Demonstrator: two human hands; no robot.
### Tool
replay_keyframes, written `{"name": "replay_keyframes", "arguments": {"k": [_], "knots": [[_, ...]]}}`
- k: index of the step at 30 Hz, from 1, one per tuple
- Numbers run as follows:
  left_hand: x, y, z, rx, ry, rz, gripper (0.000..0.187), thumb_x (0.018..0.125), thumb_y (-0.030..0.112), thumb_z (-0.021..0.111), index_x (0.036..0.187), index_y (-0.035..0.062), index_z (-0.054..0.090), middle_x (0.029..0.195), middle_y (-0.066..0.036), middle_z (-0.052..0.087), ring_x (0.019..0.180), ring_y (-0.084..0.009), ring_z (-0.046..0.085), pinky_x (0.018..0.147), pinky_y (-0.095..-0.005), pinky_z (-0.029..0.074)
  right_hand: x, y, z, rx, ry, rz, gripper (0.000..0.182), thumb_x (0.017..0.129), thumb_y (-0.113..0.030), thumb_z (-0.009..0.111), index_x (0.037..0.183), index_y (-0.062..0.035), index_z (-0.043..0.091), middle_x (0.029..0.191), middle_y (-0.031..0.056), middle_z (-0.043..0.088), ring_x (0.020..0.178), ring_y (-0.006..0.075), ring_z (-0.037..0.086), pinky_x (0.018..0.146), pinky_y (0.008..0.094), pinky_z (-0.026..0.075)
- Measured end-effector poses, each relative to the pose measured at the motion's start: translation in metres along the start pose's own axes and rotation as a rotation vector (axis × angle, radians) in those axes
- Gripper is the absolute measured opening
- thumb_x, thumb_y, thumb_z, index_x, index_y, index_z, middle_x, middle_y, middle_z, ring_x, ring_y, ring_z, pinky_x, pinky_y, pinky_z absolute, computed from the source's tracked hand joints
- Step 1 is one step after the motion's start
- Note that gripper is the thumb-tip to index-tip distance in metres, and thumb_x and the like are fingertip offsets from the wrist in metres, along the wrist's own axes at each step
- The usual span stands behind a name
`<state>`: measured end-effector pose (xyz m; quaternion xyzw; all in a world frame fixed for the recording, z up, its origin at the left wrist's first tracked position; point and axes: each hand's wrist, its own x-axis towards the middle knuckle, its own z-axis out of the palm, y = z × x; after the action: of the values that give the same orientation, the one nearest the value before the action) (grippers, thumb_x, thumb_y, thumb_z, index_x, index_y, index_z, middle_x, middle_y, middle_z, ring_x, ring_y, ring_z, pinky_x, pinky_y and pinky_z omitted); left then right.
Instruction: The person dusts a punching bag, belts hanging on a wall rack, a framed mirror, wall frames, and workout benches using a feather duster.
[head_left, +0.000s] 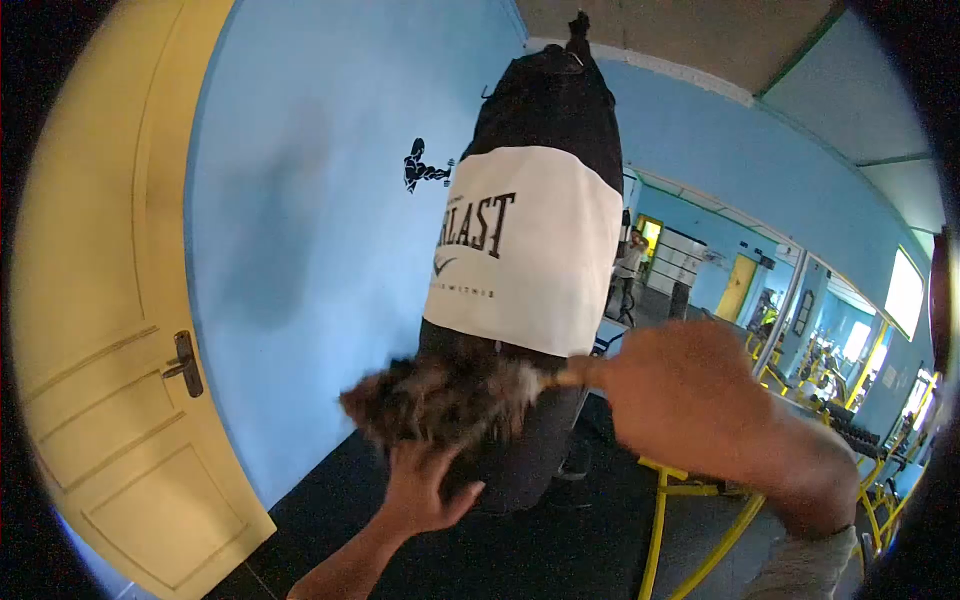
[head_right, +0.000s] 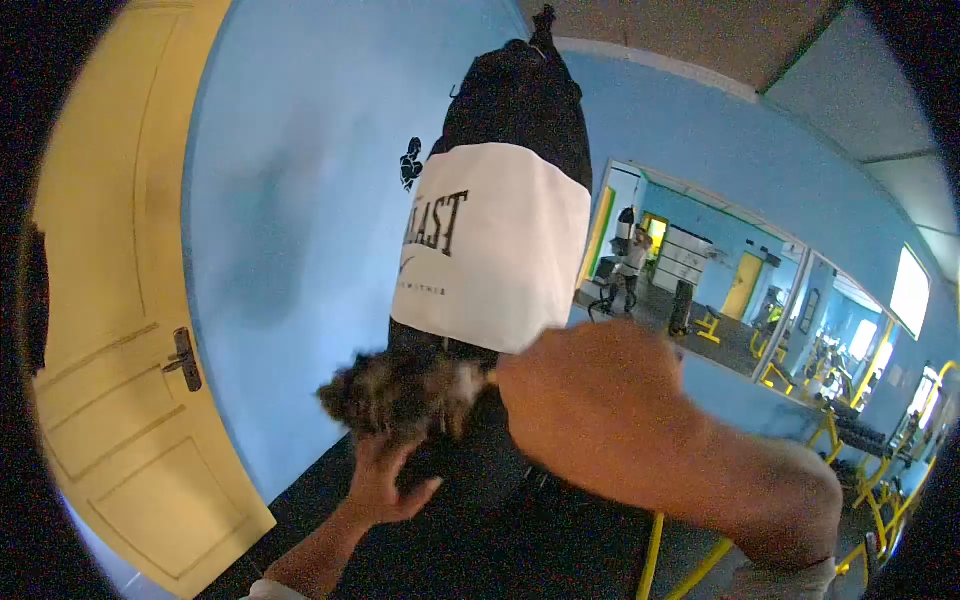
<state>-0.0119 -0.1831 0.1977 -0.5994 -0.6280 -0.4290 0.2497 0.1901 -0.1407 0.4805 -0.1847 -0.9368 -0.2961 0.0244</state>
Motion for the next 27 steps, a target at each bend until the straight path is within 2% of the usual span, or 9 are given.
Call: {"name": "replay_keyframes", "arguments": {"k": [2,6,9,15,18,21,22,24,27], "knots": [[0.006,0.006,-0.003,0.006,-0.093,0.007,0.059,0.079,0.043,0.06,0.125,0.0094,0.047,0.125,-0.017,0.04,0.113,-0.0325,0.04,0.09,-0.0473,0.031,0.017,-0.005,-0.024,-0.272,0.136,0.15,0.039,0.079,-0.012,0.046,0.114,-0.0234,0.06,0.073,0.0134,0.062,0.068,0.0265,0.063,0.059,0.0381,0.051],[0.01,-0.011,0.003,-0.076,-0.124,0.12,0.06,0.079,0.044,0.058,0.128,0.0124,0.045,0.133,-0.016,0.032,0.115,-0.0334,0.037,0.091,-0.0486,0.03,0.072,-0.005,-0.071,-0.514,0.575,0.452,0.028,0.082,-0.014,0.047,0.104,-0.0151,0.064,0.077,0.0165,0.063,0.07,0.0303,0.064,0.062,0.0405,0.053],[0.015,-0.015,0.022,-0.042,-0.114,0.192,0.058,0.08,0.045,0.056,0.129,0.0173,0.045,0.137,-0.015,0.029,0.114,-0.0355,0.036,0.092,-0.0523,0.029,0.096,-0.008,-0.074,-0.589,0.638,0.473,0.025,0.083,-0.015,0.047,0.1,-0.0124,0.065,0.077,0.0167,0.063,0.072,0.0303,0.064,0.062,0.0419,0.053],[0.022,-0.016,0.046,-0.051,-0.165,0.224,0.058,0.079,0.044,0.056,0.129,0.0171,0.046,0.144,-0.017,0.018,0.116,-0.0363,0.034,0.087,-0.0557,0.03,0.087,-0.08,-0.055,-0.259,-0.086,0.247,0.03,0.079,-0.012,0.048,0.104,-0.0124,0.064,0.076,0.0166,0.064,0.073,0.0299,0.064,0.064,0.0411,0.053],[0.029,-0.023,0.05,0.005,-0.27,0.23,0.057,0.079,0.043,0.055,0.128,0.0164,0.046,0.146,-0.016,0.016,0.118,-0.0368,0.033,0.087,-0.0563,0.03,0.099,-0.083,-0.068,-0.317,-0.14,0.257,0.034,0.076,-0.011,0.049,0.107,-0.0142,0.064,0.077,0.0166,0.064,0.076,0.0291,0.064,0.066,0.0411,0.052],[0.032,-0.035,0.049,0.022,-0.319,0.295,0.058,0.079,0.042,0.054,0.13,0.0171,0.044,0.146,-0.016,0.016,0.122,-0.0357,0.03,0.088,-0.0559,0.03,0.114,-0.051,-0.073,-0.39,0.352,0.281,0.022,0.076,-0.017,0.05,0.085,-0.0039,0.065,0.076,0.0204,0.064,0.069,0.0326,0.065,0.06,0.0437,0.053],[0.03,-0.037,0.052,-0.052,-0.29,0.318,0.059,0.079,0.042,0.055,0.131,0.0169,0.043,0.146,-0.016,0.017,0.123,-0.0353,0.03,0.089,-0.0556,0.03,0.121,-0.044,-0.072,-0.392,0.353,0.28,0.022,0.076,-0.017,0.05,0.085,-0.0039,0.065,0.076,0.0204,0.064,0.069,0.0326,0.065,0.06,0.0437,0.053],[0.026,-0.046,0.05,-0.134,-0.256,0.342,0.06,0.078,0.041,0.055,0.131,0.0166,0.042,0.146,-0.017,0.019,0.124,-0.0349,0.031,0.09,-0.0553,0.029,0.137,-0.039,-0.072,-0.521,0.525,0.511,0.026,0.078,-0.018,0.05,0.099,-0.0064,0.06,0.075,0.0205,0.062,0.071,0.0325,0.065,0.061,0.0437,0.053],[0.011,-0.079,0.032,-0.215,-0.207,0.256,0.06,0.079,0.035,0.057,0.132,0.0139,0.039,0.144,-0.018,0.02,0.129,-0.0369,0.024,0.094,-0.0535,0.026,0.129,-0.066,-0.055,-0.442,0.398,0.516,0.032,0.079,-0.019,0.051,0.108,-0.0064,0.054,0.072,0.0184,0.061,0.071,0.033,0.064,0.061,0.0434,0.053]]}}
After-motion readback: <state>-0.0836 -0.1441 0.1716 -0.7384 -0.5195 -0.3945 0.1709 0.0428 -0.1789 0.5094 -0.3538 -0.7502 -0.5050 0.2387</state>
